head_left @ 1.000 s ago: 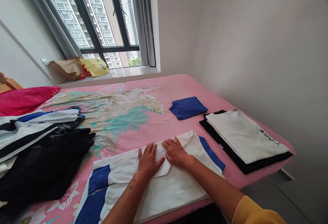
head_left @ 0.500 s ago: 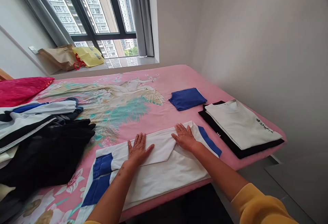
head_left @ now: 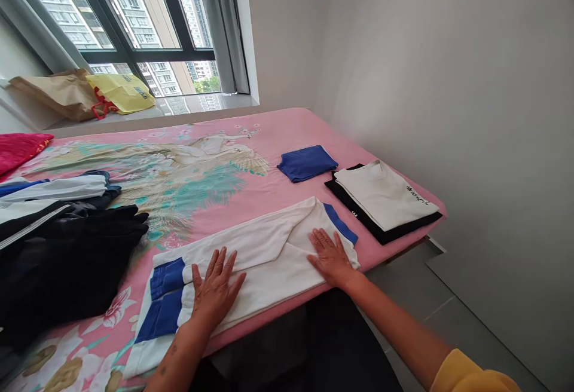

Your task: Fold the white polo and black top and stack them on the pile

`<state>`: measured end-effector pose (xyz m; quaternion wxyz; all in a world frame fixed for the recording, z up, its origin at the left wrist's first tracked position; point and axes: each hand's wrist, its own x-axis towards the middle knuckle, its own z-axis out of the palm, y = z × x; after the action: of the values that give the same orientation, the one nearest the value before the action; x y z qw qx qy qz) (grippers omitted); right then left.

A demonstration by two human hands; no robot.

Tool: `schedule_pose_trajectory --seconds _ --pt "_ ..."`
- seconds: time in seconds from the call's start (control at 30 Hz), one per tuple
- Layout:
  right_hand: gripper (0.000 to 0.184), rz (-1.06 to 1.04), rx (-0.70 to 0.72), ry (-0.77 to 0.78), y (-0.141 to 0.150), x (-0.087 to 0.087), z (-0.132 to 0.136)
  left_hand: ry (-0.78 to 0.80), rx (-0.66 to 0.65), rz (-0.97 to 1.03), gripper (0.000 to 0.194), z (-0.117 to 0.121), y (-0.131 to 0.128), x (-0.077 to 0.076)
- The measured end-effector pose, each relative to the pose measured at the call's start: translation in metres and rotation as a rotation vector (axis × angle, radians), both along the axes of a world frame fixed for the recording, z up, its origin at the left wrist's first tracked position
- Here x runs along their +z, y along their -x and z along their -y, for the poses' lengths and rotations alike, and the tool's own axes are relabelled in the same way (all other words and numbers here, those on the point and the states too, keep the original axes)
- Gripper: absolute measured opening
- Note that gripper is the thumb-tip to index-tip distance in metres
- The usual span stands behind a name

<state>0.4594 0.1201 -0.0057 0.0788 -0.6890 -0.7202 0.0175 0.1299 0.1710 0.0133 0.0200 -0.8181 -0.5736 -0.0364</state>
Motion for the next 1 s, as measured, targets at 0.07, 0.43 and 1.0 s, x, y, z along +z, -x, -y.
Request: schedule_pose_trajectory --seconds 0.07,0.43,1.0 --pt "0.059 0.039 -0.042 -0.009 -0.023 -0.002 0.005 -0.038 0.003 -0.017 0.054 0.017 0.019 -0.004" --pt "0.049 -0.099 -0.132 -0.263 0.009 -0.012 0.023 -0.097 0.638 0.277 0.049 0.068 0.156 -0.005" --pt "0.047 -0.402 0.560 -0.042 0.311 0.030 -0.025 0.142 0.416 0.135 0.080 0.114 0.205 -0.016"
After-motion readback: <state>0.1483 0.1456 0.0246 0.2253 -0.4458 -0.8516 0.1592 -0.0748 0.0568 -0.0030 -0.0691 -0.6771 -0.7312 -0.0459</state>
